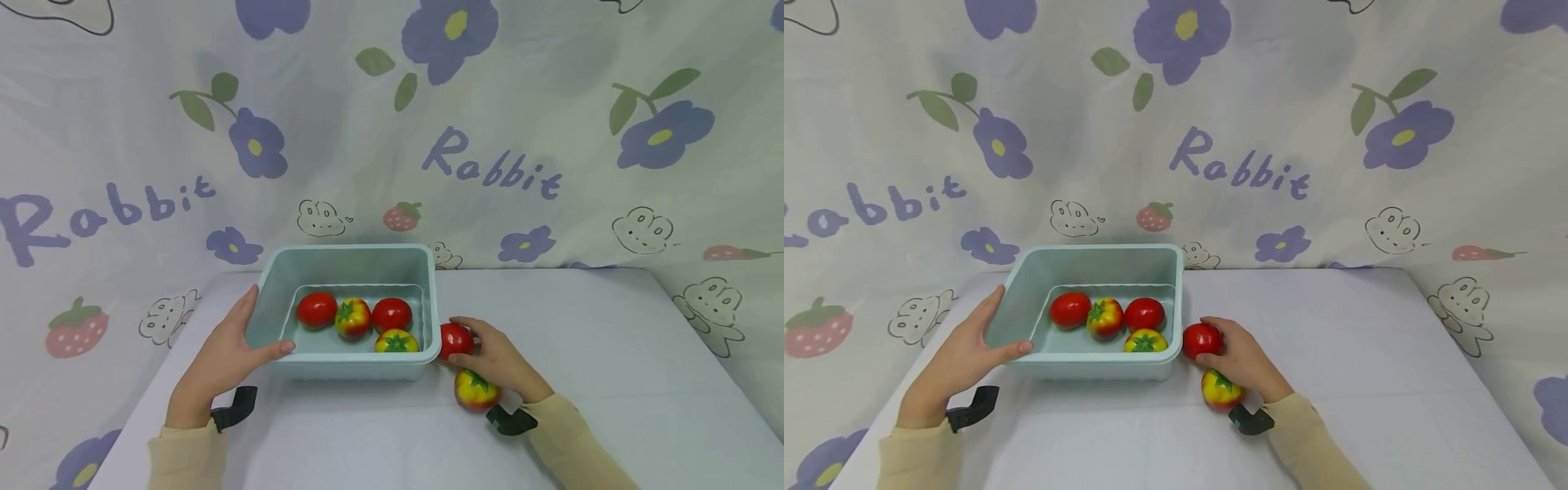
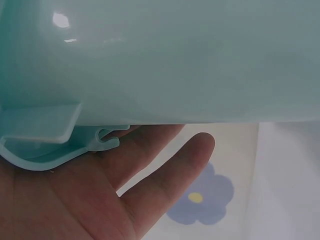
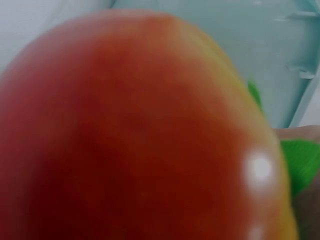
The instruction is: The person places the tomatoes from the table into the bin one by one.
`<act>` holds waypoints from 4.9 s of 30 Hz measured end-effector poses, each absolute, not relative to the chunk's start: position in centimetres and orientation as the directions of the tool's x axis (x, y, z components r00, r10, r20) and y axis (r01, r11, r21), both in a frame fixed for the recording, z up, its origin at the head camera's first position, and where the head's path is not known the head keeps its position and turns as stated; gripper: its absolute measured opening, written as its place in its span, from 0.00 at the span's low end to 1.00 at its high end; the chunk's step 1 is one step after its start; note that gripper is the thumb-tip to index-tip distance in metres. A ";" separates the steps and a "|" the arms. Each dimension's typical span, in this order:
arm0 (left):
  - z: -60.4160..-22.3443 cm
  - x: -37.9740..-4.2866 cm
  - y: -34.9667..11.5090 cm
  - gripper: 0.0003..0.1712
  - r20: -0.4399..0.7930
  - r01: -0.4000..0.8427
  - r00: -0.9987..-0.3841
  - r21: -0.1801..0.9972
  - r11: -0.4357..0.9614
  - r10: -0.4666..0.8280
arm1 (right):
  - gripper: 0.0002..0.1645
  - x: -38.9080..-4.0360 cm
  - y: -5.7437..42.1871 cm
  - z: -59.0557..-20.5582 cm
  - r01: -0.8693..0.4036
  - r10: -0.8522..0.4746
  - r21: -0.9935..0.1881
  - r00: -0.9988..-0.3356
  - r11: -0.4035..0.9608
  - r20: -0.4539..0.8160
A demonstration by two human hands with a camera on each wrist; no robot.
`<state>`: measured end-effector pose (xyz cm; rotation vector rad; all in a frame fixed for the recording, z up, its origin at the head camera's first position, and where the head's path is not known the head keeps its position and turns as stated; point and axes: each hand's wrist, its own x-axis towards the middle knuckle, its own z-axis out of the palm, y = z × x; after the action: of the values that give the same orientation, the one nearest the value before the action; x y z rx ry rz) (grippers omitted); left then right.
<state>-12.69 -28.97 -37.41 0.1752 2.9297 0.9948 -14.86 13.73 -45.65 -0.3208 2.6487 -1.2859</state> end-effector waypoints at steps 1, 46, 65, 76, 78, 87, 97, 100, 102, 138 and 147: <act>-37.4 -12.7 -29.0 0.70 -0.003 0.094 -0.993 0.609 0.787 0.121 | 0.39 -14.9 13.7 -45.7 -0.118 -0.277 -0.795 -0.959 0.594 -0.065; -37.2 -12.7 -29.1 0.70 -0.002 0.096 -0.993 0.594 0.799 0.121 | 0.43 -12.9 15.0 -40.0 -0.327 -0.129 -0.788 -0.943 0.522 0.307; -37.5 -12.5 -28.9 0.70 -0.003 0.097 -0.992 0.605 0.790 0.124 | 0.42 -11.6 13.3 -38.6 -0.440 -0.148 -0.810 -0.897 0.387 0.417; -37.3 -12.4 -28.7 0.70 0.004 0.102 -0.992 0.613 0.783 0.127 | 0.42 -12.0 11.3 -38.4 -0.511 -0.201 -0.770 -0.859 0.383 0.470; -37.3 -12.5 -28.8 0.69 0.006 0.105 -0.992 0.614 0.782 0.128 | 0.41 -12.1 11.0 -38.4 -0.518 -0.210 -0.768 -0.855 0.376 0.474; -37.4 -12.4 -28.9 0.69 0.009 0.100 -0.993 0.607 0.788 0.119 | 0.40 -12.4 9.1 -38.2 -0.546 -0.248 -0.762 -0.838 0.348 0.486; -37.6 -12.5 -29.0 0.70 0.008 0.094 -0.994 0.612 0.785 0.112 | 0.40 -12.6 7.0 -38.1 -0.575 -0.282 -0.749 -0.817 0.328 0.504; -37.6 -12.6 -29.0 0.70 0.009 0.095 -0.994 0.610 0.787 0.112 | 0.40 -12.7 6.5 -38.0 -0.576 -0.291 -0.748 -0.816 0.331 0.499; -37.6 -12.6 -29.0 0.70 0.009 0.094 -0.994 0.609 0.787 0.112 | 0.41 -12.7 6.1 -38.0 -0.581 -0.299 -0.743 -0.812 0.332 0.502; -37.5 -12.5 -28.9 0.70 0.008 0.097 -0.993 0.604 0.791 0.116 | 0.37 -13.1 4.7 -38.0 -0.581 -0.412 -0.691 -0.808 0.431 0.422; -37.3 -12.5 -28.9 0.70 -0.002 0.092 -0.993 0.610 0.787 0.117 | 0.35 -12.6 8.2 -38.2 -0.592 -0.367 -0.670 -0.805 0.448 0.466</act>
<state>-12.49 -28.89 -37.35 0.1717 2.9325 0.9974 -12.58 8.18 -38.23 -0.9759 2.8808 -1.5116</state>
